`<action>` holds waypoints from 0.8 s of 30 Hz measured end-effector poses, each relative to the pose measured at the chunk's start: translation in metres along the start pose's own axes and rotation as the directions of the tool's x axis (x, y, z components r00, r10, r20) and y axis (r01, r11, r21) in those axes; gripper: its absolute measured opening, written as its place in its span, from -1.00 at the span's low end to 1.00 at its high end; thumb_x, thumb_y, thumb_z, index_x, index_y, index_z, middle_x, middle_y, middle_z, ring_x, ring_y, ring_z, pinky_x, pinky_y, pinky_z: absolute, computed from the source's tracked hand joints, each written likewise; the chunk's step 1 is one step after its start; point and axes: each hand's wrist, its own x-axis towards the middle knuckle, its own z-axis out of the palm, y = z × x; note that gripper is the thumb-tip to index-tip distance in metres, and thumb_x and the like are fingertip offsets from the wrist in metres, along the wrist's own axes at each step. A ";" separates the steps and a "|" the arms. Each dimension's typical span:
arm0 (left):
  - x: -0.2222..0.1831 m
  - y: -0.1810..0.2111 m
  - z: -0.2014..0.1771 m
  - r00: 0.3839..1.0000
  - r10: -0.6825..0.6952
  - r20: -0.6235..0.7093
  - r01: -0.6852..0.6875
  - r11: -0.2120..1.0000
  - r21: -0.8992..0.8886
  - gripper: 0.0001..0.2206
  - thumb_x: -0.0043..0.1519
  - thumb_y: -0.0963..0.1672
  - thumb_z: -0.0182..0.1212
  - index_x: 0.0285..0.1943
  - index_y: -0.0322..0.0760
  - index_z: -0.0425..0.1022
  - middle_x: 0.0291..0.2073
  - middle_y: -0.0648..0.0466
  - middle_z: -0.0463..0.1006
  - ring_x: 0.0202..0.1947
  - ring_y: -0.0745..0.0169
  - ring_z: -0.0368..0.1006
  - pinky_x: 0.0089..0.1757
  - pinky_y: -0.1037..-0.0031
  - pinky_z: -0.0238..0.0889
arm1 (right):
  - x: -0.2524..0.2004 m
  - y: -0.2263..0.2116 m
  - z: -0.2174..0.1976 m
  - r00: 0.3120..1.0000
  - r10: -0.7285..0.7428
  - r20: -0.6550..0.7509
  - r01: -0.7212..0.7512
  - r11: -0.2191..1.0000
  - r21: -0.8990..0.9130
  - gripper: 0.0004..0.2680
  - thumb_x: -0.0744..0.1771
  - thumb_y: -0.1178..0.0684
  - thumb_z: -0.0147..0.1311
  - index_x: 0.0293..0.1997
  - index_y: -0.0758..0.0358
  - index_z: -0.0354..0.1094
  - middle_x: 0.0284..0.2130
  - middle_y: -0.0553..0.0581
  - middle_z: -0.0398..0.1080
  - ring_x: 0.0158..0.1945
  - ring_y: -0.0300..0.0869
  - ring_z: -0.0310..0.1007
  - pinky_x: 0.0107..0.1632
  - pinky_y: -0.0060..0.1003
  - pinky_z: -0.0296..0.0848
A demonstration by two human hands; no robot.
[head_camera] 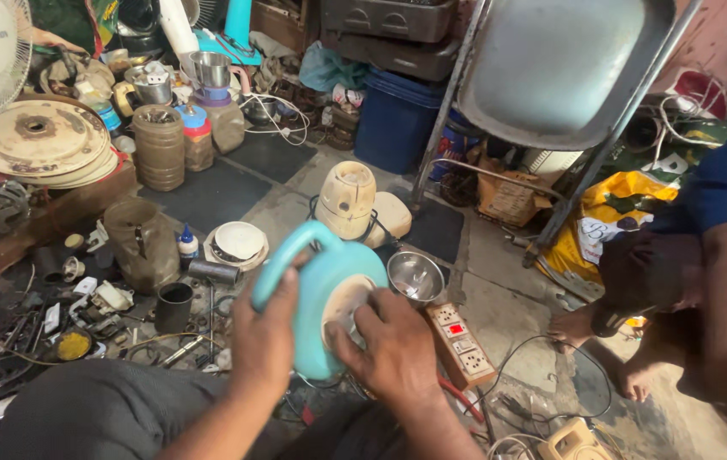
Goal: The person uses a screwdriver to remove screws from a light blue plastic appliance base, then removes the base and inserts a white circular component into the housing. The person works on the floor in a cluttered workshop environment.
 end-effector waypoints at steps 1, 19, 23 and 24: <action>-0.001 -0.004 0.001 0.999 0.033 0.025 -0.035 0.998 0.060 -0.70 0.32 -0.09 0.11 0.12 -0.34 0.58 -0.12 0.03 0.63 -0.11 0.29 0.49 -0.05 0.43 0.34 | -0.001 0.000 0.010 0.988 0.157 0.009 -0.157 0.988 -0.001 -0.82 0.28 -0.06 0.25 -0.28 0.22 0.42 -0.25 0.24 0.46 -0.26 0.10 0.47 -0.22 -0.05 0.44; 0.101 -0.110 -0.124 0.936 -0.340 0.090 0.344 0.828 -0.443 -0.66 0.30 -0.08 0.16 0.14 -0.43 0.53 -0.01 -0.04 0.62 -0.03 0.18 0.51 0.03 0.33 0.33 | 0.051 -0.035 0.107 0.878 -0.267 0.397 0.301 0.953 -0.025 -0.80 0.29 -0.09 0.26 -0.27 0.23 0.45 -0.09 0.23 0.41 0.04 0.09 0.43 0.04 -0.03 0.45; 0.111 -0.117 -0.138 0.921 -0.383 0.069 0.374 0.822 -0.430 -0.65 0.27 -0.07 0.17 0.14 -0.39 0.55 -0.01 0.00 0.63 -0.03 0.22 0.51 0.02 0.36 0.33 | 0.046 -0.030 0.144 0.839 -0.232 0.492 0.305 0.950 -0.072 -0.78 0.29 -0.11 0.25 -0.43 0.22 0.43 -0.35 0.17 0.44 -0.15 0.08 0.49 -0.12 -0.06 0.48; 0.109 -0.120 -0.140 0.920 -0.386 0.070 0.376 0.815 -0.441 -0.65 0.25 -0.07 0.18 0.14 -0.38 0.55 0.00 0.01 0.63 -0.02 0.23 0.52 0.03 0.37 0.34 | 0.039 -0.029 0.158 0.890 -0.128 0.438 0.186 0.978 -0.093 -0.82 0.30 -0.07 0.22 -0.43 0.20 0.43 -0.38 0.16 0.45 -0.21 0.08 0.50 -0.15 -0.06 0.47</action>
